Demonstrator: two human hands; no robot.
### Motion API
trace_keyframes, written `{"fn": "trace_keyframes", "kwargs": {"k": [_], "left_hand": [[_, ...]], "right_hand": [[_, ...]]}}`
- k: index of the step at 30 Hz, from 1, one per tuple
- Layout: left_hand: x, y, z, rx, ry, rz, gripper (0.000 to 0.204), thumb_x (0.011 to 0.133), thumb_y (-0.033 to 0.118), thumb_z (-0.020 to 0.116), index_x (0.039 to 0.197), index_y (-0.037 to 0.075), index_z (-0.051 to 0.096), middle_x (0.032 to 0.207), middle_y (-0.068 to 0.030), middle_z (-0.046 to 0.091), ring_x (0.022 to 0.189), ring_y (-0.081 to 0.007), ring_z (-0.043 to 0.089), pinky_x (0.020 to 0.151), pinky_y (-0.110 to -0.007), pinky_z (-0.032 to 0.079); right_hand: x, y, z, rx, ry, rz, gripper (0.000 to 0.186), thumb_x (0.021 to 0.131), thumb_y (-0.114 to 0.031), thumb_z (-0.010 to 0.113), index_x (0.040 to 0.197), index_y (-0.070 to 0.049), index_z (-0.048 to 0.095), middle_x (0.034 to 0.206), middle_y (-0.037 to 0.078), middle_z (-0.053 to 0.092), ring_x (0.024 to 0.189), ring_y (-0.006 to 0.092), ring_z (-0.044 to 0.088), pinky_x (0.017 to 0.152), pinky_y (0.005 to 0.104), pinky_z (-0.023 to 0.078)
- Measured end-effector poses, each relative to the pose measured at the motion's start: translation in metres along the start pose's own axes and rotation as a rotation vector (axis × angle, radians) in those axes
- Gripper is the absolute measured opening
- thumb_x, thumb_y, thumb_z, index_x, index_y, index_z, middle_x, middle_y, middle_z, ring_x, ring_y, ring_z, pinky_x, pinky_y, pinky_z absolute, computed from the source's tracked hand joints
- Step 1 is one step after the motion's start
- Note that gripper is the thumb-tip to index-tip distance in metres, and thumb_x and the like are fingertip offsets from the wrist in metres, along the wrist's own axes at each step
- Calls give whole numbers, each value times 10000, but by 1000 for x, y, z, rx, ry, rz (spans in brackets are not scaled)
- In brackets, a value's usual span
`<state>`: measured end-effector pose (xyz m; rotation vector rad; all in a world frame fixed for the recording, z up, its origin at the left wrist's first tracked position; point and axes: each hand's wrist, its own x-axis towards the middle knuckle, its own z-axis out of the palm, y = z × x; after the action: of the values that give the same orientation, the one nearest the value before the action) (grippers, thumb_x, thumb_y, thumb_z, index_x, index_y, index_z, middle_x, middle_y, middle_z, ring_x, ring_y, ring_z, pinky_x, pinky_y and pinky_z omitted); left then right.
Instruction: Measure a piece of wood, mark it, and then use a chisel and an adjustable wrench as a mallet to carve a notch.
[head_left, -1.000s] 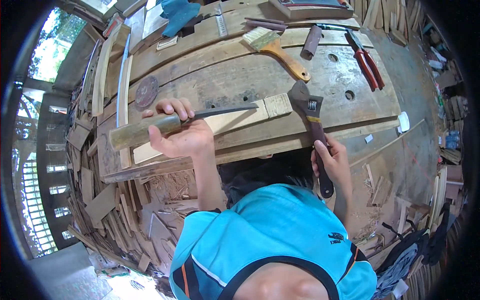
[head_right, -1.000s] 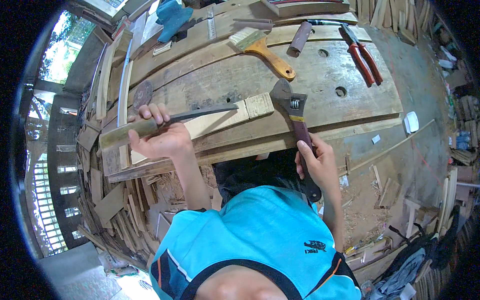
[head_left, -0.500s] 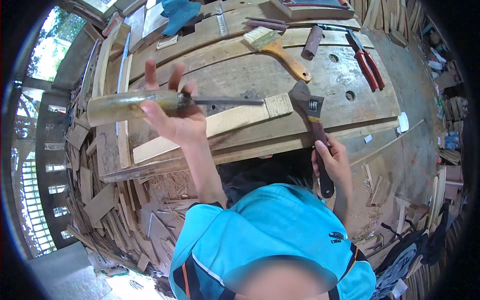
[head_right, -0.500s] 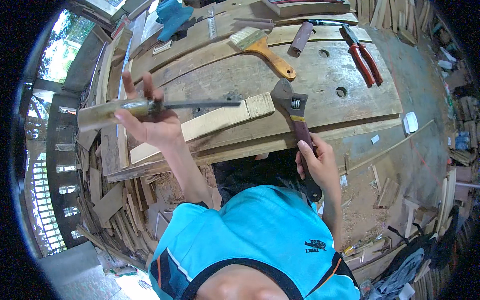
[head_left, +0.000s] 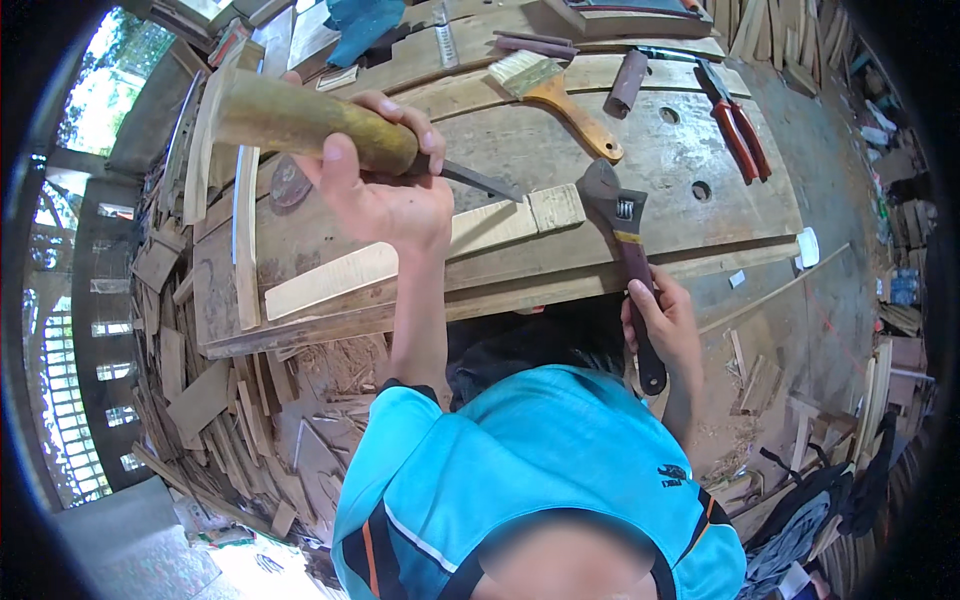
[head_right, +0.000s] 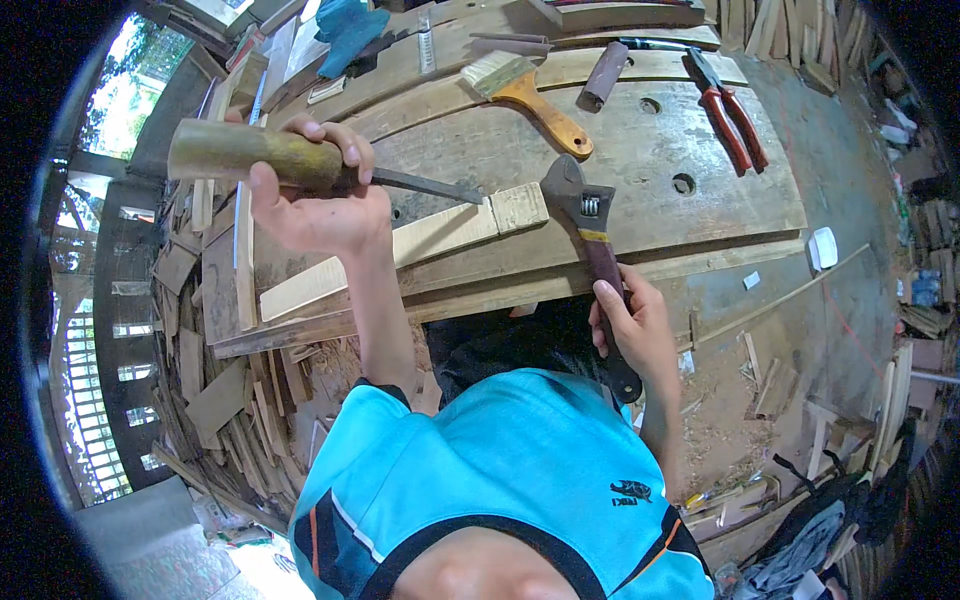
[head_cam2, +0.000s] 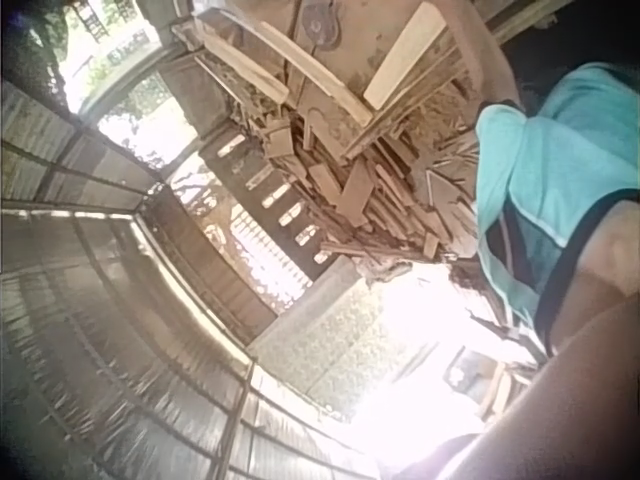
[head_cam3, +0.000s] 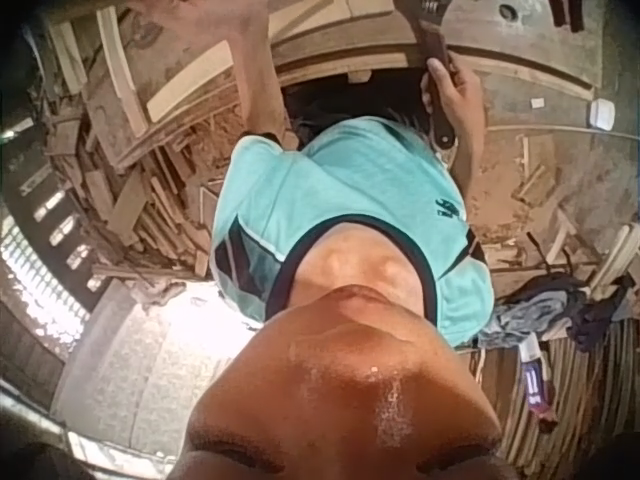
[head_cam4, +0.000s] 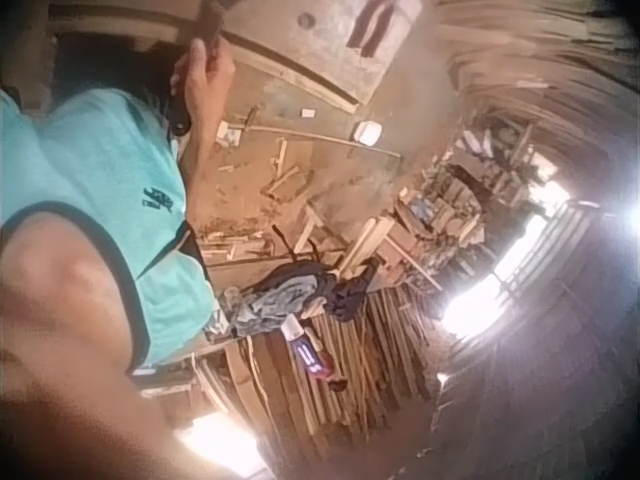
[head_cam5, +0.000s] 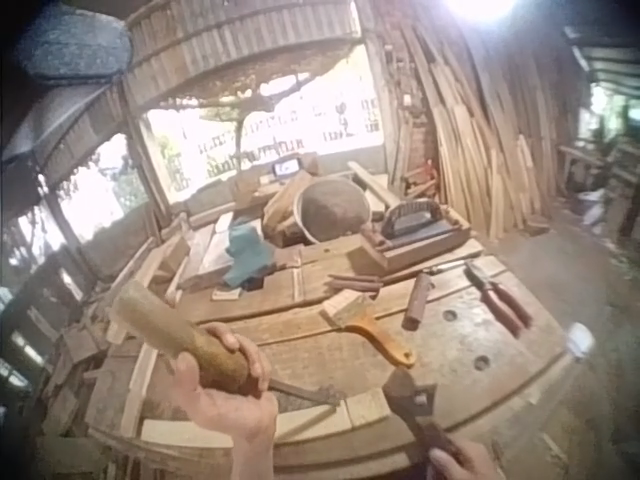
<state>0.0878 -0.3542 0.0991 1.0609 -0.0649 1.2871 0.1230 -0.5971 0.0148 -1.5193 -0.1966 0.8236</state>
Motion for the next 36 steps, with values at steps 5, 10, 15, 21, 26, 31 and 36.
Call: {"fn": "trace_keyframes", "kwargs": {"k": [5, 10, 15, 21, 26, 31, 36], "left_hand": [[-3, -6, 1, -30, -20, -22, 420, 789, 270, 533, 1135, 140, 333, 790, -100, 476, 507, -186, 476, 344, -258, 319], [-5, -9, 4, -53, -6, -55, 309, 794, 254, 537, 1000, 113, 355, 795, -95, 479, 526, -187, 501, 338, -248, 323], [-7, -13, 11, -37, -24, -14, 287, 793, 248, 538, 965, 96, 367, 781, -94, 481, 504, -178, 500, 315, -235, 304], [-7, -11, 15, -51, -66, 5, 253, 790, 214, 535, 939, 82, 378, 755, -97, 493, 482, -162, 495, 301, -226, 296], [-8, -11, 18, -38, -113, 32, 226, 792, 196, 528, 924, 76, 389, 748, -107, 500, 479, -153, 490, 303, -222, 305], [-9, -12, 20, -82, -128, 29, 223, 794, 193, 525, 914, 64, 388, 743, -111, 494, 478, -149, 487, 309, -222, 316], [-10, -12, 23, -66, -137, 20, 229, 794, 196, 530, 910, 56, 390, 743, -110, 491, 477, -146, 485, 322, -218, 324]], "right_hand": [[1, -1, -1, 6, -12, 9, 278, 868, -179, 489, 1077, 3, 467, 580, 22, 494, 438, 76, 467, 366, 208, 368], [1, -1, -3, -5, -35, 6, 278, 871, -188, 484, 1074, 1, 466, 581, 18, 493, 447, 73, 468, 371, 207, 370], [1, -2, -3, -14, -34, 4, 270, 874, -194, 479, 1064, -2, 469, 583, 17, 493, 450, 73, 469, 374, 207, 372], [2, -1, -5, -18, -54, 2, 268, 874, -194, 479, 1064, -6, 465, 587, 19, 493, 453, 75, 472, 374, 208, 374], [2, -1, -5, -11, -51, -9, 267, 875, -191, 477, 1067, -6, 463, 589, 21, 494, 454, 77, 474, 374, 210, 376], [2, -1, -6, -24, -60, -3, 269, 875, -193, 477, 1065, -4, 463, 592, 24, 495, 454, 82, 477, 378, 216, 381], [2, 0, -7, -29, -60, -4, 264, 876, -194, 474, 1061, -5, 465, 592, 24, 495, 457, 83, 479, 380, 218, 381]]}}
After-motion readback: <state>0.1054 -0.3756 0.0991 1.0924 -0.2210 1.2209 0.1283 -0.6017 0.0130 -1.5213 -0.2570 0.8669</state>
